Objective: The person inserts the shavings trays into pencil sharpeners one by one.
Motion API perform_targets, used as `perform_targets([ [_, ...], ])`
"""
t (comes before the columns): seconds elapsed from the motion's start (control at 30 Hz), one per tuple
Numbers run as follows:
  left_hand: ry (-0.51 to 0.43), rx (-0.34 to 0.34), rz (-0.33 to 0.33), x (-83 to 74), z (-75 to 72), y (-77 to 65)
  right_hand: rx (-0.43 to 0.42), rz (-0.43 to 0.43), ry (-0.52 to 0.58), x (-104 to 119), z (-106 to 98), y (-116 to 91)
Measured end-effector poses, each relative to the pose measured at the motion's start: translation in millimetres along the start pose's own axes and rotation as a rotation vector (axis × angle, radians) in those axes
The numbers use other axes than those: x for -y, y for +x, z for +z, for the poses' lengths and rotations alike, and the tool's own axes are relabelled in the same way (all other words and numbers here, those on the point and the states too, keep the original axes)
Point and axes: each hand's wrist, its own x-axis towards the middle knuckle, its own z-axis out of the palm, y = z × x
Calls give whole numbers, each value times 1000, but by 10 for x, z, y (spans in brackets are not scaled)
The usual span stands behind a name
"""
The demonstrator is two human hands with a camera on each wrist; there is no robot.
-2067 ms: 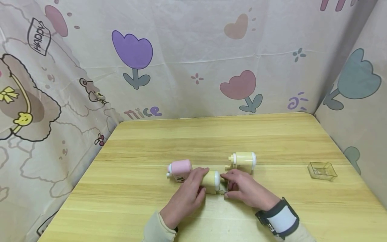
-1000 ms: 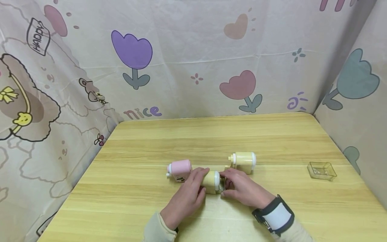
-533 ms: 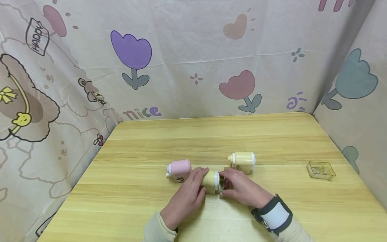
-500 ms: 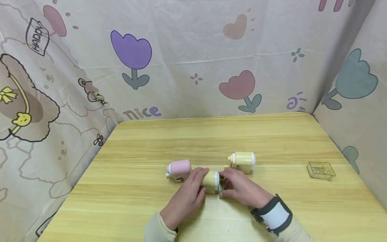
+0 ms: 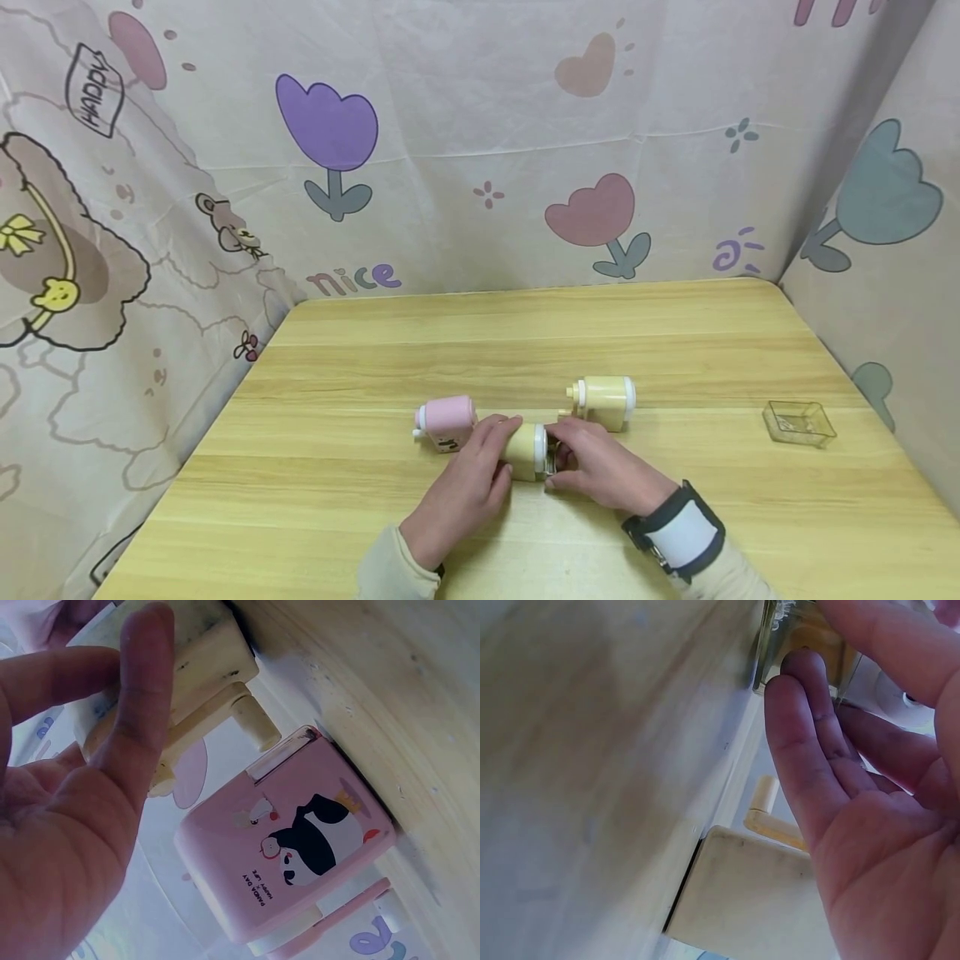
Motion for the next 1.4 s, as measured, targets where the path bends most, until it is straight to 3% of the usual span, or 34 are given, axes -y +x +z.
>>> perform_targets([
  [1.4,15,-35,37,14,-10,-5,22,-11,65,18,-1,75],
])
